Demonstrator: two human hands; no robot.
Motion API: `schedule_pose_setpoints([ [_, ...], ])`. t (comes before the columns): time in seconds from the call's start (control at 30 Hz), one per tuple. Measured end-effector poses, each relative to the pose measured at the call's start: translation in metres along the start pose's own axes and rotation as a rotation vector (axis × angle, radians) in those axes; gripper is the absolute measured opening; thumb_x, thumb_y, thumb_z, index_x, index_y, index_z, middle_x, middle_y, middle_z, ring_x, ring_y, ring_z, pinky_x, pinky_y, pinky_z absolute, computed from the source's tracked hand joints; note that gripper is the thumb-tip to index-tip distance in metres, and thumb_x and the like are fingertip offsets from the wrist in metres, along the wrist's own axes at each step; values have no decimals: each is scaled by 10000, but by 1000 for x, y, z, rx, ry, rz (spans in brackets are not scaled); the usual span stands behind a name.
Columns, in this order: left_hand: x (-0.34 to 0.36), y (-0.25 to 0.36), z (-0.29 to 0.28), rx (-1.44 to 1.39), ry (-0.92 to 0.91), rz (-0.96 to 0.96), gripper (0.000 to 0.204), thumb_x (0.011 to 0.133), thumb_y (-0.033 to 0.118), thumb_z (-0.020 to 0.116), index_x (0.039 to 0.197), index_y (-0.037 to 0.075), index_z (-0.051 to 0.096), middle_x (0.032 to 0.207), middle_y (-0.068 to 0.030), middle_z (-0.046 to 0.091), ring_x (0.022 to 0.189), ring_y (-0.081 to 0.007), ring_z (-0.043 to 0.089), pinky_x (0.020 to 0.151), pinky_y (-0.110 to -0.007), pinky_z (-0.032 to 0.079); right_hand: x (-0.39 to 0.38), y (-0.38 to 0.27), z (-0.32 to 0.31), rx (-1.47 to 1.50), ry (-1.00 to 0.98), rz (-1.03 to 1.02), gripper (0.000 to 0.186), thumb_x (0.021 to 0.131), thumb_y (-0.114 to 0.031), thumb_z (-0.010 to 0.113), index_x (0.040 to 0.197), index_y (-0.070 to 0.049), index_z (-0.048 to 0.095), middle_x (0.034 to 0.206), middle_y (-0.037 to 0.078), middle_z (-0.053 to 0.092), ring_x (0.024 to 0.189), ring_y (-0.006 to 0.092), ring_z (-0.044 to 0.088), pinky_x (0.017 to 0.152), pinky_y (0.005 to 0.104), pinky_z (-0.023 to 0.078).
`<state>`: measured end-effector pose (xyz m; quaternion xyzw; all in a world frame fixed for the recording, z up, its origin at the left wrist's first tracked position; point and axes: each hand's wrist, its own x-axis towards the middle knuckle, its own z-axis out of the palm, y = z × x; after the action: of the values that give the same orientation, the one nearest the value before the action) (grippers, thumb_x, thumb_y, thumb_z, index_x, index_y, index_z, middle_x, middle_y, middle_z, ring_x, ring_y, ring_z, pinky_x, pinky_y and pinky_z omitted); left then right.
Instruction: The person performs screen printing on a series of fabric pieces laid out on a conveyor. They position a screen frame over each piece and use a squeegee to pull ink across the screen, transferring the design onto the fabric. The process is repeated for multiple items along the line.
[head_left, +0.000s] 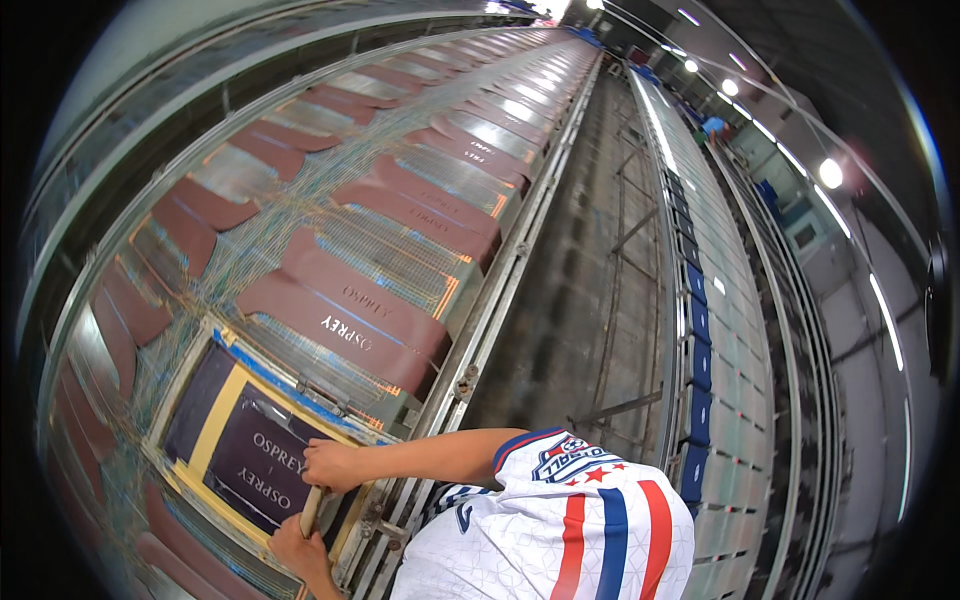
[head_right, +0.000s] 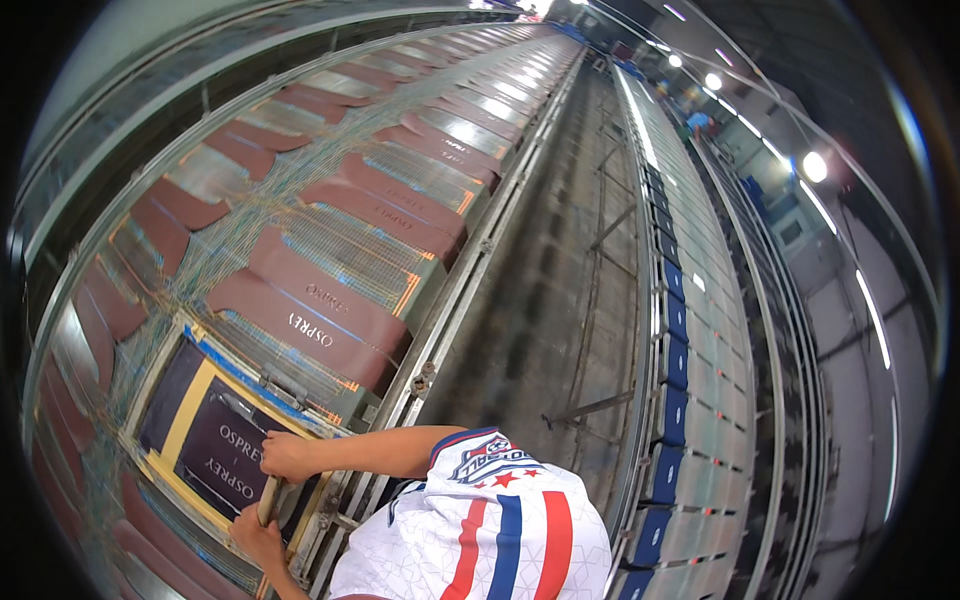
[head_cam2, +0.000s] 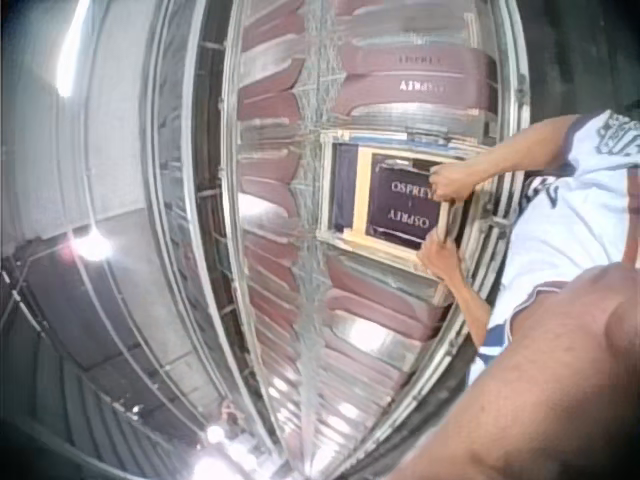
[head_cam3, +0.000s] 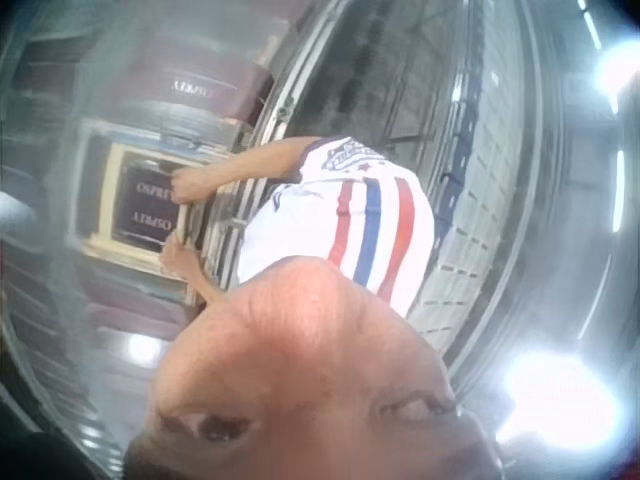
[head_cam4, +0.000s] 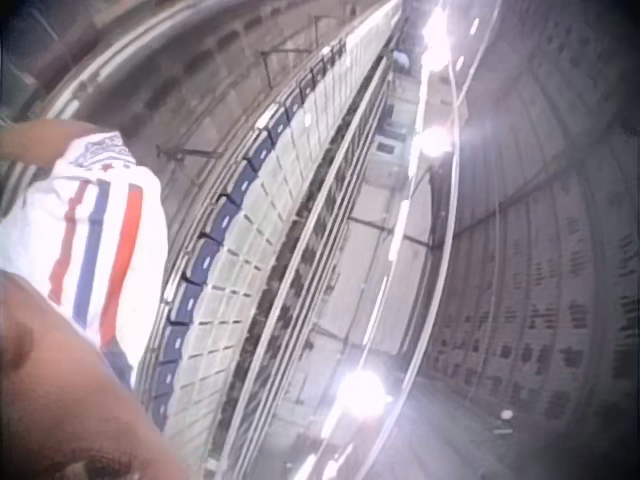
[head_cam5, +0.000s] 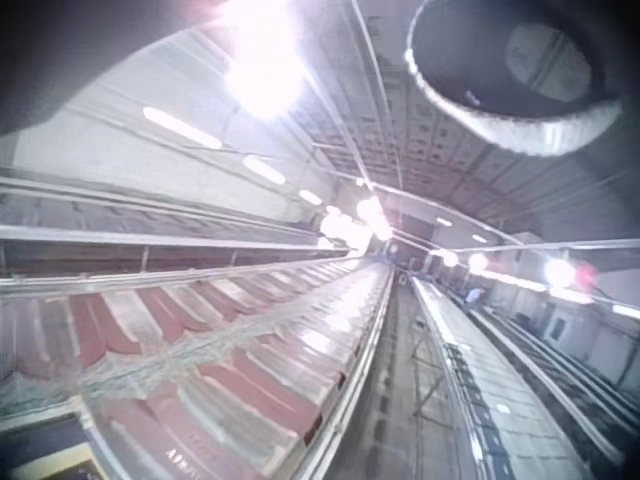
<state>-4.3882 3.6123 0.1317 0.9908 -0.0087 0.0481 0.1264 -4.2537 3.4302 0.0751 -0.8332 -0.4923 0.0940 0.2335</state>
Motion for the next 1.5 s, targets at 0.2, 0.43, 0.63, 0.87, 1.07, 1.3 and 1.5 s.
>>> schedule_pose_setpoints([
  [0.2,-3,-15,-1,42,0,29,210,705,142,793,843,60,656,827,-100,625,824,-345,574,806,-467,398,9,2,20,29,71,2,216,599,-273,796,753,-147,713,755,59,685,841,288,653,815,438,457],
  [0.43,-16,-16,16,62,-39,-13,174,739,171,772,820,69,658,787,-119,597,796,-362,578,744,-489,396,0,7,33,25,149,-100,194,606,-256,781,759,-154,717,739,84,686,799,294,678,773,461,474],
  [0.63,4,-46,6,-42,-75,93,237,724,265,751,898,121,679,845,-87,619,819,-316,593,764,-473,407,34,8,-17,4,-176,-43,183,682,-233,728,839,-140,732,770,129,694,807,354,684,798,496,510],
  [0.87,110,-105,1,-8,-81,-17,263,724,323,799,885,144,695,864,-64,665,878,-272,641,795,-439,448,137,56,-51,-100,-218,-34,216,756,-298,763,888,-136,704,827,124,718,848,335,702,833,478,526],
  [1.07,162,-142,-10,-63,-110,-127,380,695,355,835,920,80,700,864,-105,689,849,-330,654,729,-438,499,203,79,-62,-85,-273,-19,297,745,-338,785,935,-120,718,875,146,726,869,354,700,782,466,557],
  [1.3,168,-141,0,-28,-74,-137,293,710,344,823,886,135,716,842,-66,695,827,-305,649,755,-421,450,202,84,-56,-12,-213,71,339,739,-339,797,968,-102,723,875,169,723,873,380,691,779,482,553],
  [1.5,92,-89,24,-99,75,-64,191,700,276,804,822,173,699,788,-39,664,772,-275,637,730,-405,424,115,57,-33,-33,-131,-1,245,707,-234,793,862,-86,673,791,165,684,809,370,672,740,483,528],
])
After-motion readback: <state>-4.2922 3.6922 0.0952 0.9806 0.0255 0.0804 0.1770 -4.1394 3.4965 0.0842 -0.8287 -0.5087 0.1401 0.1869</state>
